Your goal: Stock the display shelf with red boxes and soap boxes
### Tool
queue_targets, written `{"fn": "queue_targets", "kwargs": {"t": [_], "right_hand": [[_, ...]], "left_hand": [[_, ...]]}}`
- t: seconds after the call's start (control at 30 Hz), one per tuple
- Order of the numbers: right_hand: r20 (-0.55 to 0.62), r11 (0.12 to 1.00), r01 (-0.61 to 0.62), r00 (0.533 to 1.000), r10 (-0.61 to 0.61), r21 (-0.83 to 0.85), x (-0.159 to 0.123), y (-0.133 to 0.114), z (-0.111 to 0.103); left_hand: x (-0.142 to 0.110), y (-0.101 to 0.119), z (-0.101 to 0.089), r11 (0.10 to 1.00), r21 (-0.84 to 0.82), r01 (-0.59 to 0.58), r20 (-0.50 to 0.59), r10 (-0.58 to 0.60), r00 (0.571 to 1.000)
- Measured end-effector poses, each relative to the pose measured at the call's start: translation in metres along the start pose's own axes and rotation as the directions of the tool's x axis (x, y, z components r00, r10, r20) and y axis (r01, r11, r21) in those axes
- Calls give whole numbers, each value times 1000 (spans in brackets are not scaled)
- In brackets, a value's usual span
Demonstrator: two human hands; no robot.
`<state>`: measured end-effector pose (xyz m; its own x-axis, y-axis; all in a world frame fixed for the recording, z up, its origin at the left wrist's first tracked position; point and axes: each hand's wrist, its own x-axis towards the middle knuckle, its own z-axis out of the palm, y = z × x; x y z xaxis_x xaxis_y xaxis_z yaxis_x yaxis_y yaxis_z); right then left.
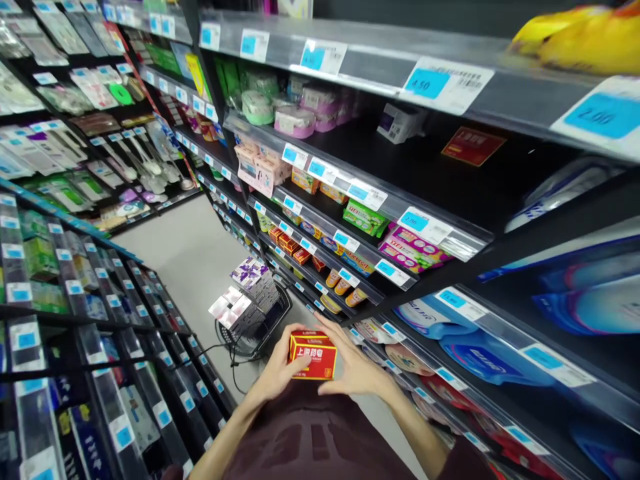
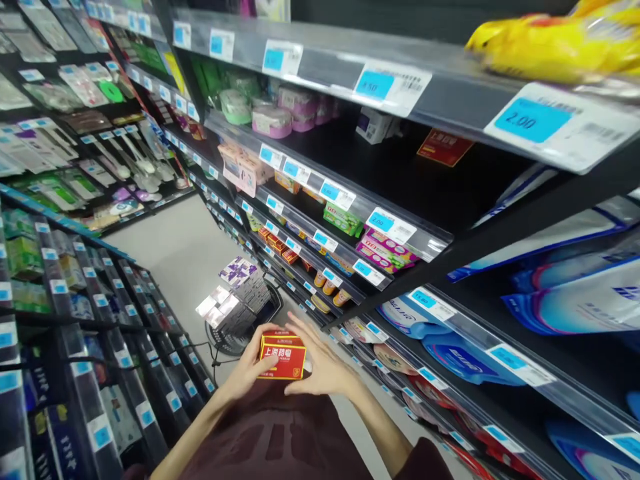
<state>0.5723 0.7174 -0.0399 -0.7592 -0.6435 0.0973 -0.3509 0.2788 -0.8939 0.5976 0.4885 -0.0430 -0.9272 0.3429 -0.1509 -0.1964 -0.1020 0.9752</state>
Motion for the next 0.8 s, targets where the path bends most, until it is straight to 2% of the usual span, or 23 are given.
{"fn": "queue_targets", "kwargs": {"t": [0.1,0.2,0.3,0.4,0.53,0.63,0.7,0.77,0.8], "right_hand": [[-9,958,-176,983,183,224,4,2,9],[10,910,-231,970,242,344,16,0,17],[-10,901,-204,974,225,383,31,-9,14],[-11,923,-246,965,261,295,42,-26,0],[-50,947,-252,962,267,196,53,-64,-24],[-163,980,-187,967,196,65,63,-99,-49],[-267,992,-127,957,116,-23,70,-119,-76],[-413,992,-81,910,35,-95,78,-133,-112],[-507,983,-84,862,-11,-163,82,-137,-132]], "left_hand": [[2,-1,-10,999,39,-16,1,16,1000],[8,4,-19,974,196,-114,-24,121,992],[15,19,-24,949,269,-164,-11,174,985],[21,40,-25,939,278,-202,-29,218,975],[26,62,-23,929,253,-270,-48,291,955],[29,71,-22,917,203,-342,-86,365,927],[30,71,-24,889,173,-424,-82,442,893],[29,67,-29,861,179,-475,-63,492,868],[28,63,-31,857,196,-477,-57,496,867]]}}
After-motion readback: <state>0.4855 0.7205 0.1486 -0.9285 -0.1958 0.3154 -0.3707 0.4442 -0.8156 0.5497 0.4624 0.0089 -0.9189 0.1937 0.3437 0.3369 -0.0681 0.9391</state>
